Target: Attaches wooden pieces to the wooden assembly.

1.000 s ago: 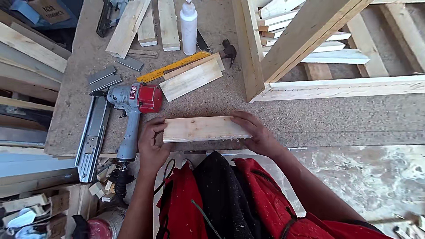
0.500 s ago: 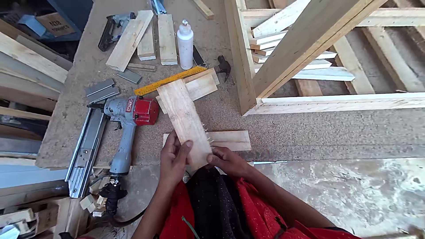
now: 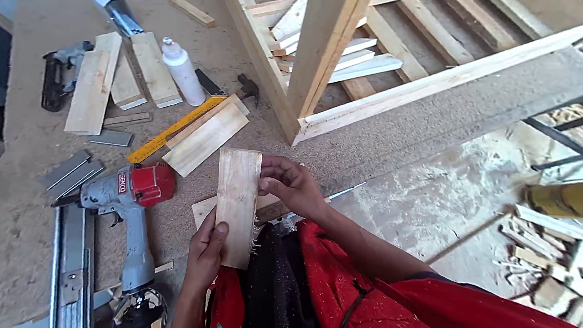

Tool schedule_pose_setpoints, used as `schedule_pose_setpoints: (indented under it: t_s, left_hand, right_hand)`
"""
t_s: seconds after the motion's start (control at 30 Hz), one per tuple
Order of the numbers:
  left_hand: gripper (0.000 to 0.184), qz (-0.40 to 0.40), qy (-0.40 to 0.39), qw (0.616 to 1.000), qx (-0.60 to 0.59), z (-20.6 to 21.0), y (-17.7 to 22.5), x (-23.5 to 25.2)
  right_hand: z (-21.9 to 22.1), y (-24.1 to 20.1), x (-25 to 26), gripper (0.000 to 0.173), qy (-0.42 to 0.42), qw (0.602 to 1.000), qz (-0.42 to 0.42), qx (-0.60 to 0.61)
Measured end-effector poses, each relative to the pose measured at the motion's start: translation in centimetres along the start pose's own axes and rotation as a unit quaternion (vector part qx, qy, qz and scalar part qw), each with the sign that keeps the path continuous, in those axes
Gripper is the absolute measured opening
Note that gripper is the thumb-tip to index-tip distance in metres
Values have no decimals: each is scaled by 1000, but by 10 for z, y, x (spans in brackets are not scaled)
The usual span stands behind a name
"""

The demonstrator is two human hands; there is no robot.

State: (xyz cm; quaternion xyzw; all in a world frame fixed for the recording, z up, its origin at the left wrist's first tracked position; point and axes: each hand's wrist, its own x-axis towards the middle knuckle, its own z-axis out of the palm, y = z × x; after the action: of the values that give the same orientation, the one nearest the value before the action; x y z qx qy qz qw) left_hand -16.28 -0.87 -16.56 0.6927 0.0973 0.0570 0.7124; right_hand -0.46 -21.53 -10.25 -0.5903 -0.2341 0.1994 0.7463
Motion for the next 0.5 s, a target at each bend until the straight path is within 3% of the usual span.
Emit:
schedule_pose_setpoints:
  t_s: [0.37,0.5]
  left_hand:
    - [38,156,22,982,108,-10,4,-1]
    - [32,213,97,947,221,-7,7,-6]
  right_hand:
    - [7,-4,-22,27,-10,996,-83,-5]
    - [1,2,-26,32,-14,998,-62,8]
